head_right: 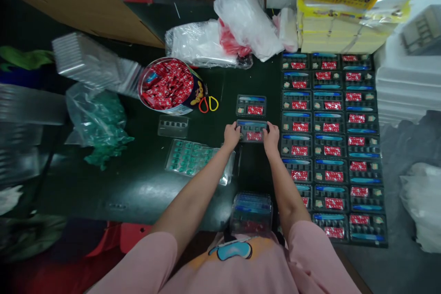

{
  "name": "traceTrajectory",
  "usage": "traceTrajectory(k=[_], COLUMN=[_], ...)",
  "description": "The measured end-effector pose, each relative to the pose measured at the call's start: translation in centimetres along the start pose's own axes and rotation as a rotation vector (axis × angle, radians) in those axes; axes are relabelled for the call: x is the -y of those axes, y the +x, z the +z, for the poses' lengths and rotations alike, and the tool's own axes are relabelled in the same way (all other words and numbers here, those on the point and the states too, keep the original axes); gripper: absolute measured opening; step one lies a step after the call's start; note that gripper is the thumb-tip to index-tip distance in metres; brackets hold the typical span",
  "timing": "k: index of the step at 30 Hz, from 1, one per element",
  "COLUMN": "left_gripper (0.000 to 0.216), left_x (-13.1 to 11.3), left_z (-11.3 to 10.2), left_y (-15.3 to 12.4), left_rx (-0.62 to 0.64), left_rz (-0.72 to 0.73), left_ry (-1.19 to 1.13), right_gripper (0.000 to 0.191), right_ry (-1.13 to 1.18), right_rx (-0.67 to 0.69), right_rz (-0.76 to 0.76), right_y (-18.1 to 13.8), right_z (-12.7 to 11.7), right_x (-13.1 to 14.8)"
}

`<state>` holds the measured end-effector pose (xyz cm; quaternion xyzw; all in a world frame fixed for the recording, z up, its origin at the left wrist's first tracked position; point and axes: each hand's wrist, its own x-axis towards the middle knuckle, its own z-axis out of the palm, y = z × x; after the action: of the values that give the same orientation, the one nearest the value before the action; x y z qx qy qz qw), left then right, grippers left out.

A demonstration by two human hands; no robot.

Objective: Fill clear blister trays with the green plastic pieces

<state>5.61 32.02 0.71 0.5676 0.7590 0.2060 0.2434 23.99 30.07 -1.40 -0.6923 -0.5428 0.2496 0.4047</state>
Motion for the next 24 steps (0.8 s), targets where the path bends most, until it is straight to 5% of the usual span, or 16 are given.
traceTrajectory(k=[7,12,20,24], left_gripper=[0.028,0.05,0.065,0.066], left_x=[-0.5,-1.2,1.3,4.3], left_z=[-0.7,-2.5,-8.1,-8.7], left_y=[-0.1,-3.3,-16.2,-23.7], left_rx=[0.05,0.078,0.364,0.493], left_rz=[-0.048,-0.109,-0.095,-0.157], left_ry=[-0.336,-0.654,-0.833,-0.79], right_gripper=[0.043,0.047,0.059,0.057], right_ry=[0.127,0.316,0.556,0.515], right_rx=[0.044,0.07,0.36,0.425], right_rz=[0.186,0.227,0.325,0.419], right_y=[0.2,-1.6,-14.1,-22.1], right_z=[-1.0,-4.5,-14.7,-17.7], right_x=[0.3,1.0,2.6,2.6])
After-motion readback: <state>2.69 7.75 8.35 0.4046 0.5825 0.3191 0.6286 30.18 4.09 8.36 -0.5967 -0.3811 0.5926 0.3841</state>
